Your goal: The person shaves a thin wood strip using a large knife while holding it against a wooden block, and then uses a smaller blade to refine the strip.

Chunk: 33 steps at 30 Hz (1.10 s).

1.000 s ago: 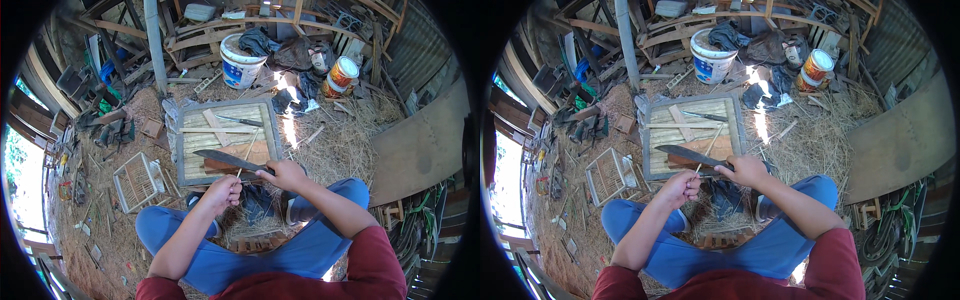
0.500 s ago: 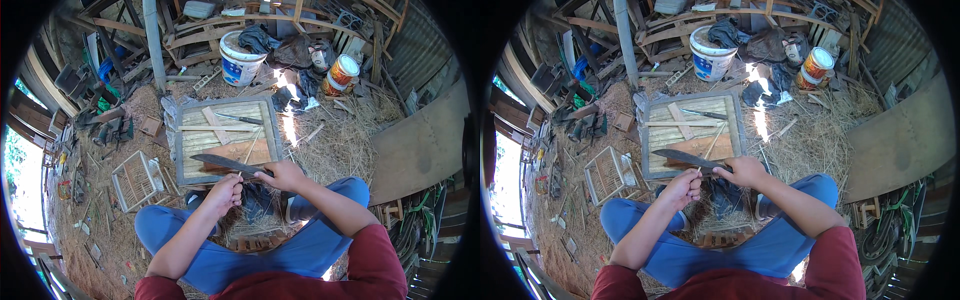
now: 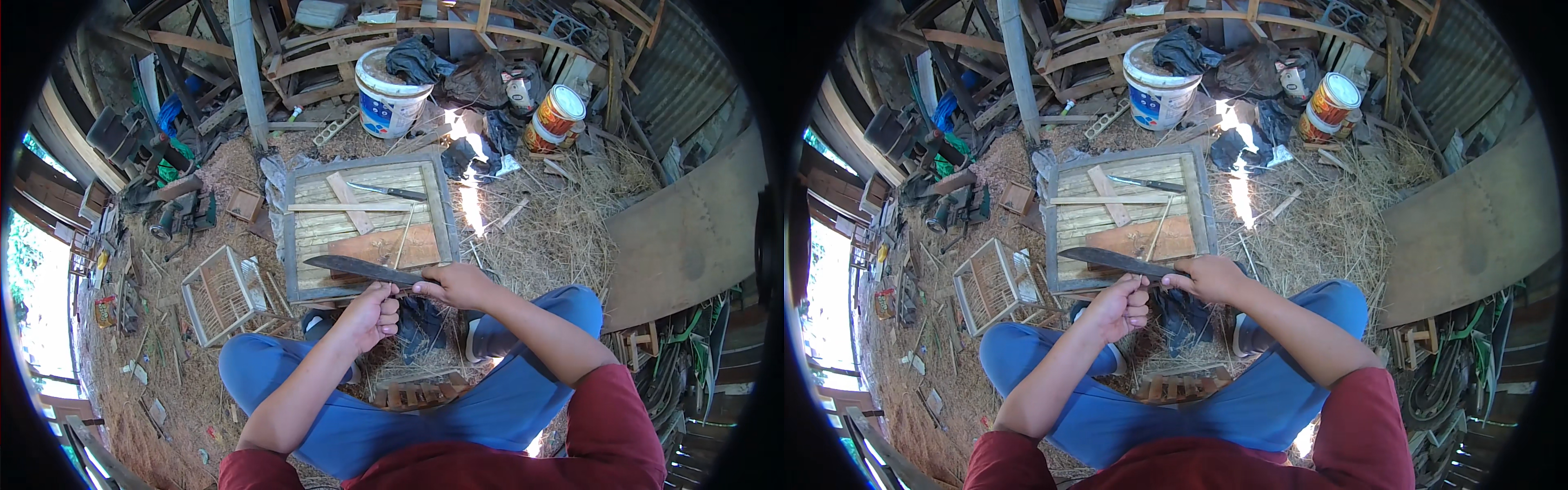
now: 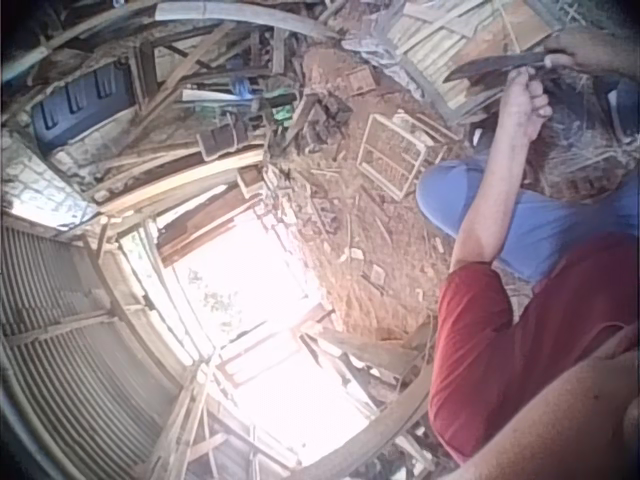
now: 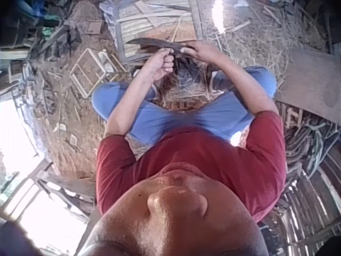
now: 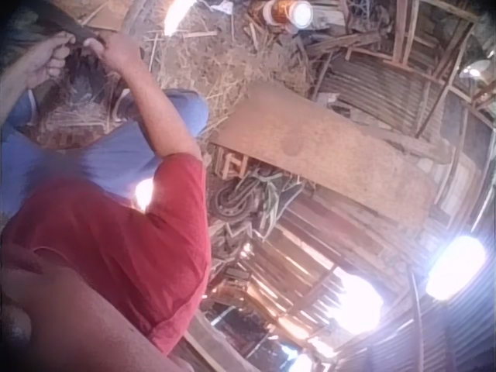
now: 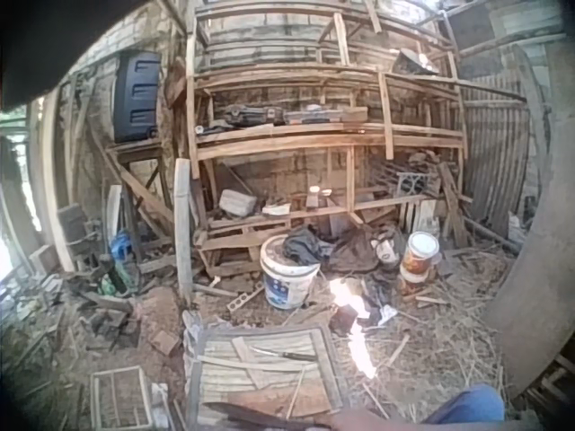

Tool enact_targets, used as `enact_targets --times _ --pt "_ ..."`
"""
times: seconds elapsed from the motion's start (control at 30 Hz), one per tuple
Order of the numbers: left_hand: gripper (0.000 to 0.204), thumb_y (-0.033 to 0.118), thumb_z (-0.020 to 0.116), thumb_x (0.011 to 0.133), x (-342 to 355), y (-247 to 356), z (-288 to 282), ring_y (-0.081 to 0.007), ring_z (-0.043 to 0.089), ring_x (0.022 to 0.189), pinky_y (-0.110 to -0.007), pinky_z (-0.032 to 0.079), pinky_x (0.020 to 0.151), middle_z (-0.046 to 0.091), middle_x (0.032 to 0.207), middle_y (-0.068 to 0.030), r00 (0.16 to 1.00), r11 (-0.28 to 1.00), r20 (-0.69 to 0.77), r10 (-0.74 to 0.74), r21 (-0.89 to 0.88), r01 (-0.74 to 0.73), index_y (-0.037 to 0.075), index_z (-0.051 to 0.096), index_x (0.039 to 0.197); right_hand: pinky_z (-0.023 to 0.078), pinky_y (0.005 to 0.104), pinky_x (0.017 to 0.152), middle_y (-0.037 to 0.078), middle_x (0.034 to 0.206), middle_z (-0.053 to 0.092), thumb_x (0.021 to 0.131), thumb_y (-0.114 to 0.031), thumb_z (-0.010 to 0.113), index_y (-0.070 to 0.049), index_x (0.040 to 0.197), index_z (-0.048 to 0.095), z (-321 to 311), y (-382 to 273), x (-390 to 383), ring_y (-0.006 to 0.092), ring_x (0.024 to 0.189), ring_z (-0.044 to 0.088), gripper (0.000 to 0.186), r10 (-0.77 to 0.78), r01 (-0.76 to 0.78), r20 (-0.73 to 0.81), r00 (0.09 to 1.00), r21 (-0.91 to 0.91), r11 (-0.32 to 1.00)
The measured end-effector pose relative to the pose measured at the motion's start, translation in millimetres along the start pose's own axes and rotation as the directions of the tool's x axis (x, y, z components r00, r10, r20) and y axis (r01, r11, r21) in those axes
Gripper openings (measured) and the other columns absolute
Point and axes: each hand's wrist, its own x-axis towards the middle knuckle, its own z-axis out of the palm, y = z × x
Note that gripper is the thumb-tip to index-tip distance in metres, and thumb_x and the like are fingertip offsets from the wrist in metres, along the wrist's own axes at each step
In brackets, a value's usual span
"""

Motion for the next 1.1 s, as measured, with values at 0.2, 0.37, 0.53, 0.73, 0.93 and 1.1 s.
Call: enact_targets --times 0.2,0.37,0.53,0.73,0.93,1.1 --pt "0.014 0.024 0.047 0.116 8 -5 8 -0.0073 0.030 0.054 -0.028 0.030 0.052 0.035 0.068 0.0085 0.990 0.998 -0.139 0.005 -0.064 -0.014 0.015 0.055 0.107 0.059 0.0546 0.088 0.020 0.102 0.079 0.106 -0.069 0.047 -0.015 0.121 0.078 1 -3 -1 0.0438 0.100 0.075 0.064 0.063 -0.059 -0.043 0.997 0.081 0.995" --pt "0.013 0.022 0.047 0.114 5 3 5 -0.0052 0.028 0.050 -0.025 0.023 0.044 0.039 0.068 0.0082 0.999 0.994 -0.002 -0.045 -0.101 0.044 0.013 0.054 0.107 0.060 0.0540 0.086 0.022 0.101 0.079 0.105 -0.068 0.048 -0.015 0.115 0.081 -7 -11 -7 0.0427 0.098 0.076 0.062 0.091 -0.091 -0.023 0.996 0.022 0.996" --pt "0.013 0.022 0.046 0.114 -3 -2 18 -0.0047 0.025 0.046 -0.027 0.019 0.041 0.036 0.065 0.0089 0.994 0.993 -0.072 0.086 0.086 -0.079 0.015 0.053 0.106 0.060 0.0541 0.080 0.023 0.086 0.076 0.103 -0.069 0.051 -0.012 0.104 0.082 -2 -5 -4 0.0439 0.086 0.076 0.066 0.055 -0.055 -0.087 0.995 0.004 0.998" --pt "0.017 0.027 0.044 0.118 -17 -5 37 -0.0047 0.026 0.046 -0.027 0.018 0.042 0.034 0.065 0.0085 0.965 0.951 -0.128 0.229 0.241 -0.194 0.016 0.051 0.106 0.059 0.0535 0.069 0.021 0.072 0.071 0.101 -0.067 0.057 -0.009 0.088 0.079 -10 -13 -5 0.0435 0.072 0.073 0.064 -0.045 0.030 -0.225 0.973 -0.068 0.997" --pt "0.018 0.029 0.044 0.118 -29 -3 45 -0.0046 0.025 0.046 -0.027 0.020 0.043 0.034 0.065 0.0082 0.959 0.928 -0.079 0.272 0.285 -0.240 0.016 0.052 0.107 0.059 0.0529 0.069 0.021 0.073 0.073 0.100 -0.072 0.056 -0.010 0.087 0.080 -28 5 6 0.0422 0.072 0.074 0.067 0.025 -0.054 -0.335 0.942 -0.078 0.995" --pt "0.018 0.028 0.044 0.118 -35 0 48 -0.0046 0.025 0.046 -0.026 0.020 0.043 0.034 0.065 0.0080 0.954 0.931 -0.120 0.277 0.280 -0.235 0.016 0.052 0.108 0.060 0.0519 0.068 0.019 0.072 0.073 0.099 -0.074 0.056 -0.012 0.089 0.081 -28 1 2 0.0416 0.070 0.074 0.067 -0.008 -0.015 -0.336 0.942 -0.067 0.998"
